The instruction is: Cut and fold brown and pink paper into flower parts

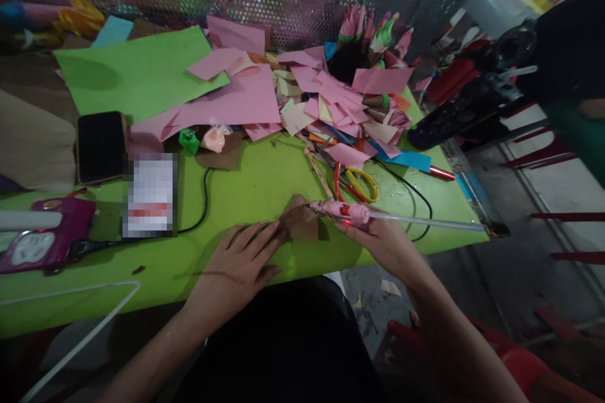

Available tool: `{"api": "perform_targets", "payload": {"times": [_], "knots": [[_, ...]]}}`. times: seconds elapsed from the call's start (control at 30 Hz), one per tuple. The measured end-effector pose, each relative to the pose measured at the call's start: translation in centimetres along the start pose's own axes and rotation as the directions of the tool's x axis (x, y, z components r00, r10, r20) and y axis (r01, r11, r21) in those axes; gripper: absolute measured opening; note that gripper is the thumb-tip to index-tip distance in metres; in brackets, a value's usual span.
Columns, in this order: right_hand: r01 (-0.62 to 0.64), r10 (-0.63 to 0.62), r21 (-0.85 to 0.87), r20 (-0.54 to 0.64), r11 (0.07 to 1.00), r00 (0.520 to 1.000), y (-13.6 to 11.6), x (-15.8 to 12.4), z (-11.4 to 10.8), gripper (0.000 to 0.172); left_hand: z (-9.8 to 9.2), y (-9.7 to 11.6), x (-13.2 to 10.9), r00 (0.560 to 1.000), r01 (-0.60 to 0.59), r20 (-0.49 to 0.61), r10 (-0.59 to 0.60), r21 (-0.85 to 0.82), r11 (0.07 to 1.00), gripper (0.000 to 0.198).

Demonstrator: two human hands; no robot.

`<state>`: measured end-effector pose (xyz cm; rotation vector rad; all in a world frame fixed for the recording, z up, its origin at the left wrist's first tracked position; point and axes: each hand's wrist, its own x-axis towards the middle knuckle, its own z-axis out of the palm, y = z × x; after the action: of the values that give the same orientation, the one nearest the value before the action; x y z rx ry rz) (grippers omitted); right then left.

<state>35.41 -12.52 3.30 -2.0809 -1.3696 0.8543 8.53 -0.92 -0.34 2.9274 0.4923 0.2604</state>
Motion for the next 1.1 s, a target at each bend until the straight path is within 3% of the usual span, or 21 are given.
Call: {"api": "perform_targets", "payload": {"times": [0.23,0.47,0.7,0.93,1.1], "knots": [[0.019,-0.018,0.021,-0.007,1.000,1.000,-0.2,0.1,0.3,0.037,-0.2,0.1,0.0,1.000,0.009,0.010,-0.009,0.008,1.000,0.043],[0.068,-0.074,0.096,0.060,0.993,0.995,-0.7,0.0,1.1,0.035,0.0,0.0,-0.1,1.000,0.004,0.000,-0.004,0.004,1.000,0.045],[0.058,-0.062,0.060,0.072,0.997,0.996,-1.5,-0.2,1.8,0.032,0.0,0.0,0.0,1.000,0.003,0.016,-0.004,0.002,1.000,0.049],[0.059,-0.064,0.069,0.071,0.996,0.995,-1.5,-0.2,1.8,0.031,0.0,0.1,-0.9,0.996,0.062,-0.068,-0.064,-0.034,0.997,0.044],[0.083,-0.087,0.047,0.091,0.995,0.992,-1.6,-0.1,1.8,0.030,-0.1,0.4,-1.0,0.992,0.099,-0.071,-0.102,-0.041,0.994,0.045]]}}
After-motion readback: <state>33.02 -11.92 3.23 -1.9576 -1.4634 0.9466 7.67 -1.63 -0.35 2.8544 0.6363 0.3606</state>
